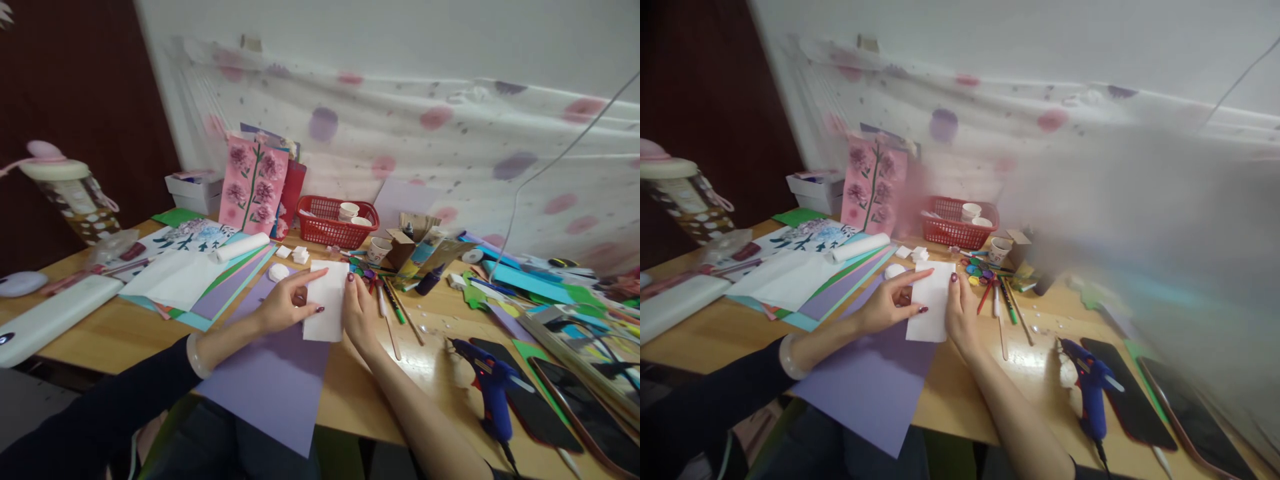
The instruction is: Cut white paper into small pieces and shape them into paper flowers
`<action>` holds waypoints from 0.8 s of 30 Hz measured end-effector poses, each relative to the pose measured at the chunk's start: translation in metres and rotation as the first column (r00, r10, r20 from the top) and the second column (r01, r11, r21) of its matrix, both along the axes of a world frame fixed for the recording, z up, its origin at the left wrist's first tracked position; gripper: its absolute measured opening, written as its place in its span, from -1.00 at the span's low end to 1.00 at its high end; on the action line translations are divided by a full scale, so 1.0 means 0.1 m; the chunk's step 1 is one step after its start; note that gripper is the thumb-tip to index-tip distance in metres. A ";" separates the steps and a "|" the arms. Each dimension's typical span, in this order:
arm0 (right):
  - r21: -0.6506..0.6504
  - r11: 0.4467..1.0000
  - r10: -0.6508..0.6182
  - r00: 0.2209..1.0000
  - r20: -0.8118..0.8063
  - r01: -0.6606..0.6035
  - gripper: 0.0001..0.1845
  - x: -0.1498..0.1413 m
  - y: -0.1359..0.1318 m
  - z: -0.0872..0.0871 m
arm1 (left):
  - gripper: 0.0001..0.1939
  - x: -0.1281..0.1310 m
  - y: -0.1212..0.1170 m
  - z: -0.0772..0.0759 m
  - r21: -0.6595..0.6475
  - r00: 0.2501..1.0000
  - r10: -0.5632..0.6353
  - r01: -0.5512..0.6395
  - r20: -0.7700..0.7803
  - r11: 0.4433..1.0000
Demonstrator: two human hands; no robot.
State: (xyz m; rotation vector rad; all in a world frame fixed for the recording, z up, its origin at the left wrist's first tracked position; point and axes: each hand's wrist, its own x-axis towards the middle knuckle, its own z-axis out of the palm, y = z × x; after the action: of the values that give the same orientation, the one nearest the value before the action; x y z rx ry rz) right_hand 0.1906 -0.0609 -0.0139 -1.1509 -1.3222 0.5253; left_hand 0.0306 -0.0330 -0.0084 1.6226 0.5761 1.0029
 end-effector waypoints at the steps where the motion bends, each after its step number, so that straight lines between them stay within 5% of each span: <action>1: -0.006 1.000 -0.005 1.000 -0.016 0.004 -0.65 0.00 0.01 0.00 | -0.34 0.00 0.00 -0.02 0.021 1.000 -0.007 0.007 -0.026 1.000; 9: -0.047 0.994 -0.097 0.994 -0.044 0.095 -0.61 0.04 0.06 0.01 | -0.32 0.00 -0.01 -0.03 0.042 0.999 0.001 0.001 -0.049 0.999; 13: -0.162 0.983 -0.057 0.979 0.196 0.090 -0.62 0.06 0.06 -0.01 | -0.23 -0.11 0.17 0.11 -0.112 0.982 0.111 -0.095 0.156 0.989; 15: -0.184 0.982 0.051 0.889 0.456 0.038 -0.68 0.04 0.04 -0.01 | -0.20 -0.17 0.28 0.18 -0.193 0.931 0.214 -0.162 0.295 0.968; 18: -0.185 0.980 0.185 0.637 0.748 -0.067 -0.74 -0.02 -0.02 0.00 | -0.23 -0.26 0.42 0.25 -0.319 0.868 0.305 -0.183 0.391 0.930; 20: -0.184 0.978 0.210 0.519 0.828 -0.101 -0.74 -0.05 -0.05 0.00 | -0.29 -0.29 0.49 0.25 -0.391 0.850 0.317 -0.145 0.421 0.909; 24: -0.161 0.985 0.173 0.436 0.883 -0.065 -0.72 -0.04 -0.05 -0.04 | -0.39 -0.32 0.54 0.23 -0.509 0.813 0.313 -0.024 0.491 0.861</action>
State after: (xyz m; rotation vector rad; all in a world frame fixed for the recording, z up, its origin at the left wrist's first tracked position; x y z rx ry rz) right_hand 0.1869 -0.0663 -0.0175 -1.5106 -2.3508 0.0077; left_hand -0.0012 0.0214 0.0150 0.7762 0.5165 1.2859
